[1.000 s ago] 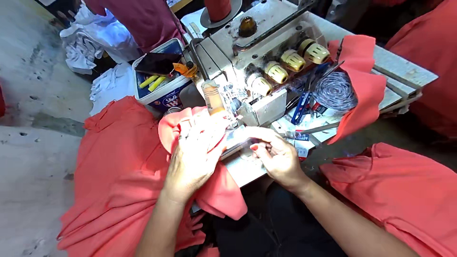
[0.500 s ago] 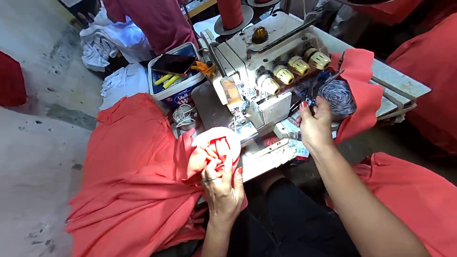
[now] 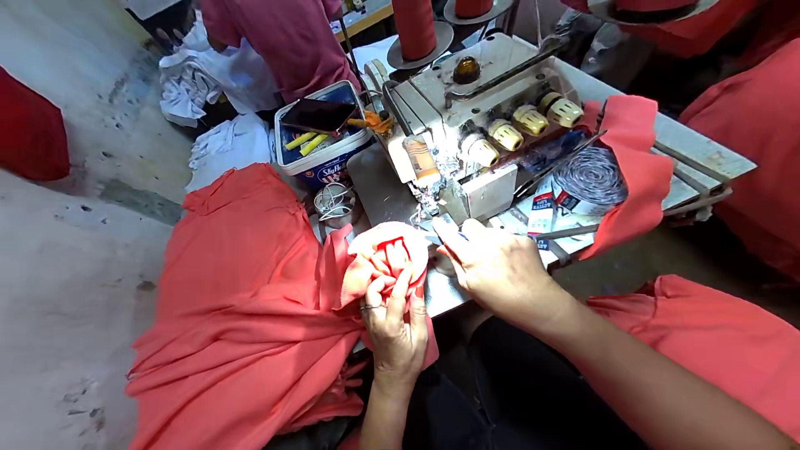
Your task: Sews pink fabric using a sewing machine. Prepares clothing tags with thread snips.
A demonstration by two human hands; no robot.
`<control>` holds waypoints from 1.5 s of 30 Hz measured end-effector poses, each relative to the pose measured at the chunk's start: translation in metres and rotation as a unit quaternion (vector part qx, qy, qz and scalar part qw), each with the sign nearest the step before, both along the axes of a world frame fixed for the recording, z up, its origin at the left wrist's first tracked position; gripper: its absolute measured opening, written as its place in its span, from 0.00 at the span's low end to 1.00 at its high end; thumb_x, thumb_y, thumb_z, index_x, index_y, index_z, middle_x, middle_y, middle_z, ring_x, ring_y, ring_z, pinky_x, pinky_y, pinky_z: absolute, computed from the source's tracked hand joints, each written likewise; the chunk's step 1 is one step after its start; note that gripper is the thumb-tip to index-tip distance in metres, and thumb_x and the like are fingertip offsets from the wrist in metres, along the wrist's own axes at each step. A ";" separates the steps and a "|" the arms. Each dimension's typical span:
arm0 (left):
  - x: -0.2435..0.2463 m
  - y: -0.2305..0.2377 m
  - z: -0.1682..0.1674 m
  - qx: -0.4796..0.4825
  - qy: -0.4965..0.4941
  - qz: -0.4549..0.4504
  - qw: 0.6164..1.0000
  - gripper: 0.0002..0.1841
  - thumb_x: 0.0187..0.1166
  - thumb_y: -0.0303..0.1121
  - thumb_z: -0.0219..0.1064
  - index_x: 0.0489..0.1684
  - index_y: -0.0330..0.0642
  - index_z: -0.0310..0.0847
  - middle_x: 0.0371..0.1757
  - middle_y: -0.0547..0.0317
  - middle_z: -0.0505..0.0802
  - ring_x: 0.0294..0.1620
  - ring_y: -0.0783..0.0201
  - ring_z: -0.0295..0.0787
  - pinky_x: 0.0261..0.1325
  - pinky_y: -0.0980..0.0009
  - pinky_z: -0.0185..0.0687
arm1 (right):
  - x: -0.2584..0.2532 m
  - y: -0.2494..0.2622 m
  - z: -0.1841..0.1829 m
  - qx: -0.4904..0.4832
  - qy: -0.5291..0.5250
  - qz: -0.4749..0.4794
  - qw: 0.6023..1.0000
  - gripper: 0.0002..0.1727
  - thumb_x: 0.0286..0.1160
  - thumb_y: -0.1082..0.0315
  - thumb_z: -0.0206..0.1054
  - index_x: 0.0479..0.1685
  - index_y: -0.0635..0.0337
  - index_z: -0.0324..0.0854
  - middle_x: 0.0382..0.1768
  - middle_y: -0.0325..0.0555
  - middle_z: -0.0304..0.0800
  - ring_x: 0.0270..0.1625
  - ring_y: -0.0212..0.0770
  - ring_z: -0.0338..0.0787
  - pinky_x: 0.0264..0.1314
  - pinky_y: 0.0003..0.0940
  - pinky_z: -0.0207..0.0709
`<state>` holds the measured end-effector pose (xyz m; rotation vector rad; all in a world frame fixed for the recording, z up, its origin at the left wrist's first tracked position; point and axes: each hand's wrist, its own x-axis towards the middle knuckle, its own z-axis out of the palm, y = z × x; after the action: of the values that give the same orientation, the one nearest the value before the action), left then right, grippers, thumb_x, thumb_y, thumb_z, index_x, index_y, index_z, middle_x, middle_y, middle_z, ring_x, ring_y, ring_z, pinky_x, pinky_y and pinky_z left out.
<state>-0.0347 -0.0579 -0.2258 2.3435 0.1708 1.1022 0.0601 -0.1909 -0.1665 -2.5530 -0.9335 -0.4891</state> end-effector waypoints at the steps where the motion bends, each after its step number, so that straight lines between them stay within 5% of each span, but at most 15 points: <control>1: 0.000 0.001 0.000 -0.008 -0.005 -0.003 1.000 0.16 0.79 0.35 0.64 0.47 0.31 0.92 0.48 0.41 0.87 0.58 0.62 0.81 0.68 0.77 0.69 | 0.001 0.002 0.000 0.000 0.008 0.006 1.000 0.20 0.76 0.69 0.66 0.66 0.54 0.90 0.32 0.56 0.87 0.26 0.56 0.88 0.20 0.47 0.74; 5: 0.000 0.007 0.003 -0.054 -0.018 -0.016 0.998 0.13 0.76 0.35 0.70 0.42 0.33 0.93 0.48 0.44 0.88 0.58 0.66 0.81 0.67 0.82 0.69 | 0.002 -0.001 -0.011 0.140 0.023 0.010 0.990 0.17 0.77 0.68 0.62 0.57 0.57 0.93 0.28 0.51 0.86 0.24 0.50 0.86 0.20 0.45 0.75; 6: 0.000 0.009 0.006 -0.068 -0.016 -0.020 0.997 0.11 0.76 0.34 0.71 0.39 0.33 0.94 0.47 0.45 0.88 0.58 0.67 0.82 0.67 0.82 0.70 | 0.000 -0.002 -0.012 0.201 0.071 0.002 0.977 0.18 0.80 0.65 0.62 0.62 0.58 0.91 0.30 0.49 0.87 0.26 0.46 0.86 0.25 0.43 0.76; 8: -0.001 0.012 0.014 -0.083 -0.006 -0.030 0.996 0.10 0.76 0.32 0.70 0.35 0.34 0.92 0.45 0.48 0.89 0.56 0.68 0.82 0.66 0.81 0.72 | -0.004 -0.005 -0.014 0.310 0.182 -0.002 0.933 0.22 0.78 0.58 0.66 0.65 0.62 0.84 0.33 0.41 0.88 0.30 0.29 0.82 0.35 0.27 0.77; 10: -0.001 0.015 0.022 -0.037 0.014 -0.034 0.999 0.11 0.79 0.34 0.67 0.34 0.36 0.91 0.43 0.50 0.91 0.54 0.63 0.85 0.67 0.71 0.72 | -0.006 0.001 -0.019 0.375 0.258 0.017 0.890 0.20 0.73 0.57 0.71 0.53 0.66 0.82 0.27 0.31 0.81 0.28 0.16 0.75 0.34 0.13 0.70; 14: -0.007 0.033 0.044 0.148 0.076 -0.059 0.984 0.17 0.82 0.43 0.61 0.34 0.42 0.92 0.37 0.53 0.97 0.43 0.57 0.94 0.62 0.49 0.72 | -0.008 0.018 -0.025 0.404 0.256 0.030 0.878 0.07 0.72 0.69 0.71 0.38 0.66 0.87 0.26 0.36 0.85 0.28 0.16 0.78 0.35 0.12 0.71; 18: -0.021 0.089 0.072 0.254 0.183 -0.092 0.945 0.22 0.82 0.49 0.57 0.34 0.40 0.91 0.32 0.51 0.95 0.35 0.51 0.94 0.56 0.39 0.75 | -0.006 0.021 -0.026 0.445 0.222 0.008 0.868 0.06 0.75 0.71 0.67 0.38 0.65 0.86 0.25 0.32 0.83 0.26 0.12 0.75 0.33 0.07 0.70; 21: -0.030 0.126 0.089 0.266 0.227 -0.121 0.929 0.18 0.85 0.38 0.54 0.37 0.39 0.90 0.37 0.49 0.96 0.40 0.49 0.95 0.51 0.40 0.75 | -0.008 0.025 -0.029 0.479 0.245 -0.007 0.843 0.05 0.74 0.73 0.66 0.40 0.66 0.84 0.26 0.31 0.84 0.28 0.11 0.79 0.36 0.08 0.73; 26: -0.025 0.145 0.123 0.249 0.245 -0.190 0.917 0.14 0.83 0.36 0.59 0.39 0.43 0.93 0.39 0.55 0.97 0.42 0.57 0.96 0.61 0.42 0.76 | -0.008 0.028 -0.030 0.499 0.267 -0.005 0.824 0.04 0.74 0.73 0.66 0.40 0.65 0.84 0.25 0.28 0.83 0.27 0.11 0.79 0.35 0.07 0.73; 29: 0.001 0.126 0.145 0.267 0.237 -0.285 0.889 0.11 0.85 0.37 0.60 0.39 0.48 0.90 0.40 0.63 0.96 0.44 0.70 0.93 0.60 0.58 0.78 | -0.010 0.030 -0.032 0.503 0.238 0.040 0.830 0.05 0.74 0.73 0.66 0.39 0.66 0.85 0.28 0.31 0.86 0.31 0.11 0.80 0.39 0.07 0.75; 32: 0.040 0.093 0.157 0.300 0.247 -0.380 0.840 0.13 0.84 0.37 0.60 0.35 0.47 0.91 0.51 0.61 0.96 0.51 0.68 0.93 0.50 0.67 0.83 | -0.013 0.034 -0.032 0.501 0.202 0.076 0.838 0.06 0.72 0.73 0.67 0.39 0.69 0.86 0.31 0.35 0.88 0.37 0.12 0.83 0.45 0.08 0.77; 36: 0.081 0.080 0.151 0.313 0.262 -0.441 0.799 0.11 0.82 0.33 0.60 0.34 0.43 0.88 0.40 0.60 0.92 0.42 0.68 0.90 0.44 0.72 0.84 | -0.011 0.033 -0.033 0.501 0.167 0.122 0.840 0.07 0.73 0.76 0.66 0.39 0.71 0.87 0.35 0.41 0.91 0.41 0.15 0.86 0.50 0.09 0.79; 39: 0.081 0.086 0.147 0.339 0.238 -0.410 0.813 0.10 0.81 0.31 0.59 0.33 0.42 0.87 0.33 0.60 0.87 0.37 0.65 0.86 0.39 0.70 0.82 | -0.010 0.021 -0.040 0.464 0.126 0.223 0.848 0.10 0.81 0.72 0.61 0.47 0.72 0.84 0.39 0.47 0.90 0.44 0.19 0.85 0.54 0.12 0.78; 42: 0.062 0.098 0.145 0.366 0.190 -0.343 0.844 0.12 0.80 0.26 0.59 0.40 0.39 0.93 0.45 0.51 0.95 0.52 0.56 0.93 0.57 0.62 0.86 | -0.007 0.004 -0.047 0.315 0.046 0.298 0.900 0.15 0.79 0.62 0.59 0.39 0.64 0.86 0.26 0.48 0.87 0.30 0.36 0.86 0.34 0.25 0.76; 45: 0.043 0.111 0.128 0.360 0.110 -0.306 0.875 0.10 0.82 0.24 0.61 0.39 0.35 0.91 0.42 0.46 0.96 0.53 0.53 0.94 0.66 0.62 0.83 | -0.003 -0.011 -0.048 0.266 0.003 0.287 0.920 0.15 0.83 0.64 0.55 0.38 0.61 0.85 0.26 0.49 0.88 0.31 0.39 0.87 0.34 0.29 0.77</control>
<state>0.0080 0.0531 -0.0983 2.8222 -1.0041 0.6183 0.0572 -0.2020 -0.2143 -1.6937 -1.2748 -0.4697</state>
